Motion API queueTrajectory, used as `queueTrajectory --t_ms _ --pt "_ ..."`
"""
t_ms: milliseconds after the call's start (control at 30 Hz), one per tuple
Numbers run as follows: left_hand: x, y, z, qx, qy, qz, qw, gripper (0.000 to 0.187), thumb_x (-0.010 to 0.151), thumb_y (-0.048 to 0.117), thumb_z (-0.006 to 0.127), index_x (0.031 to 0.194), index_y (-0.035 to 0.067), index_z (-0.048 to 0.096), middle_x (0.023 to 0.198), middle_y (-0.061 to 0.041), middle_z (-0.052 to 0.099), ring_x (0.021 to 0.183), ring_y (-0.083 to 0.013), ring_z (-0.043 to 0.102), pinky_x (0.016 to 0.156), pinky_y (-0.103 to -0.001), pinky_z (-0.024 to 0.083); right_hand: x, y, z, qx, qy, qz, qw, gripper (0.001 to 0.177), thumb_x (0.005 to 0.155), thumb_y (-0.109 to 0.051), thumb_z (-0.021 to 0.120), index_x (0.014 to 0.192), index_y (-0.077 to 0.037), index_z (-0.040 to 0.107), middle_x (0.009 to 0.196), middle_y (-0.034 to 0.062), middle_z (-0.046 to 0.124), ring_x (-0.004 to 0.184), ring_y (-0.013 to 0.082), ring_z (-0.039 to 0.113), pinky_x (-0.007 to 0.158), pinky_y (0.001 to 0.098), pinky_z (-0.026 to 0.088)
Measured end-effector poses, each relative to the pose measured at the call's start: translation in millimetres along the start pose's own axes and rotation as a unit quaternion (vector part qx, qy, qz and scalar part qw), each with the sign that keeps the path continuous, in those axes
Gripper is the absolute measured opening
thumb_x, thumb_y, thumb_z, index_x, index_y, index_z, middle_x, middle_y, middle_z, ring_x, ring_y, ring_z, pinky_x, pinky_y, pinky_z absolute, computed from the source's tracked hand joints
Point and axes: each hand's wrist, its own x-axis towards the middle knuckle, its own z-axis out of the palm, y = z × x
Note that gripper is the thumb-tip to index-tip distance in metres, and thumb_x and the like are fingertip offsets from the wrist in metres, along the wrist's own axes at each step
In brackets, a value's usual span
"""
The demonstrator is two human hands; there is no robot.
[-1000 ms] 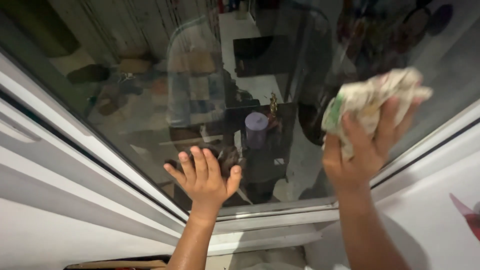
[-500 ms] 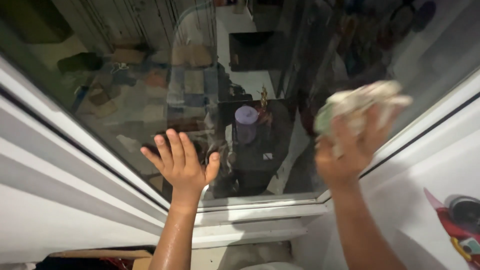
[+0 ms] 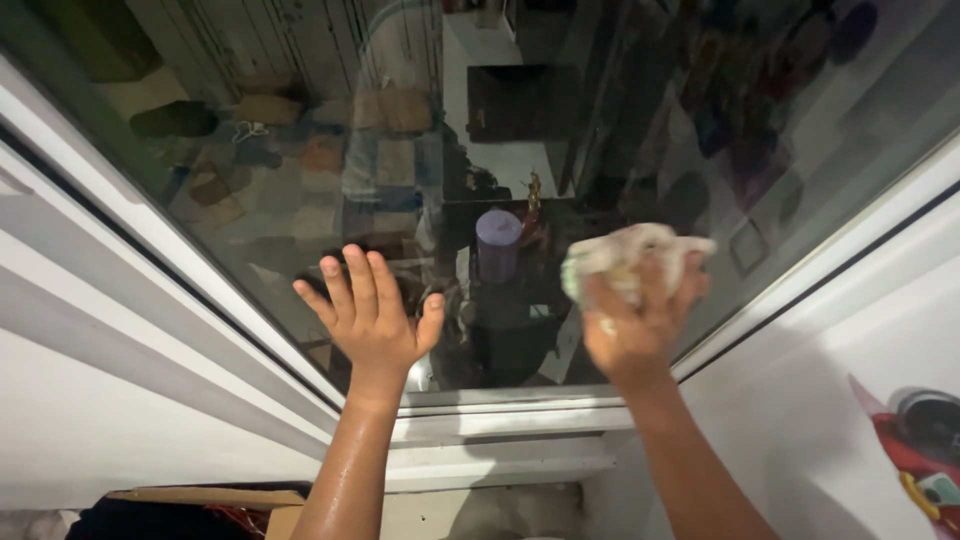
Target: Cleaning a glass window pane with a cloth.
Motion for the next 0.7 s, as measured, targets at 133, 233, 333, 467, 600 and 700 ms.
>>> queueTrajectory --t_ms 133,233,333,467,600,700 --pt "-9.8 2.9 -7.8 0.002 -0.071 -0.029 0.997 0.078 0.104 0.057 0.046 0.155 -0.001 0.039 0.163 -0.020 0.029 0.153 -0.0405 0.018 0.120 -0.069 0.010 22.1 18.1 -23.1 -0.003 -0.014 0.093 0.996 0.058 0.087 -0.014 0.080 0.141 -0.027 0.063 0.167 0.0118 0.028 0.151 0.0531 0.017 0.123 0.0728 0.022" --pt "-11.8 2.7 -13.5 0.002 -0.138 -0.049 0.989 0.082 0.107 0.057 0.049 0.164 0.003 0.024 0.171 -0.014 0.013 0.160 -0.0329 0.003 0.129 -0.064 -0.003 66.1 18.1 -29.5 0.017 -0.031 0.178 0.983 0.063 0.100 -0.004 0.071 0.155 -0.027 0.051 0.176 -0.0021 0.013 0.167 0.0372 0.004 0.142 0.0709 0.013" --pt "-11.5 1.4 -12.5 0.000 -0.128 -0.051 0.990 0.081 0.106 0.056 0.050 0.163 0.003 0.027 0.171 -0.013 0.015 0.159 -0.0330 0.005 0.128 -0.065 -0.002 85.2 8.8 -14.0 0.025 -0.008 0.182 0.983 0.052 0.110 -0.015 0.071 0.155 -0.028 0.049 0.176 -0.0004 0.015 0.166 0.0385 0.004 0.143 0.0730 0.013" --pt "-16.5 -0.8 -9.0 -0.001 -0.125 -0.051 0.991 0.081 0.104 0.056 0.053 0.162 0.004 0.031 0.170 -0.012 0.017 0.159 -0.0317 0.006 0.128 -0.065 -0.003 70.4 -22.0 -4.8 0.037 -0.050 0.125 0.990 0.066 0.090 -0.001 0.087 0.146 -0.025 0.061 0.171 0.0045 0.023 0.162 0.0400 0.015 0.138 0.0694 0.012" --pt "-15.3 -0.1 -11.2 -0.002 -0.128 -0.042 0.991 0.082 0.106 0.056 0.052 0.163 0.003 0.028 0.170 -0.014 0.016 0.159 -0.0335 0.005 0.128 -0.065 -0.002 38.2 -19.8 -15.5 0.040 -0.081 0.118 0.989 0.055 0.080 0.010 0.086 0.128 -0.014 0.074 0.170 0.0047 0.025 0.159 0.0493 0.016 0.136 0.0672 0.023" --pt "-14.9 -2.2 -9.3 0.001 -0.137 -0.040 0.990 0.081 0.106 0.057 0.051 0.162 0.002 0.029 0.170 -0.015 0.016 0.159 -0.0354 0.005 0.127 -0.067 0.000 34.0 10.7 -18.3 -0.032 -0.033 0.154 0.987 0.035 0.110 -0.031 0.064 0.143 -0.021 0.060 0.170 0.0138 0.022 0.159 0.0495 0.018 0.134 0.0728 0.027"
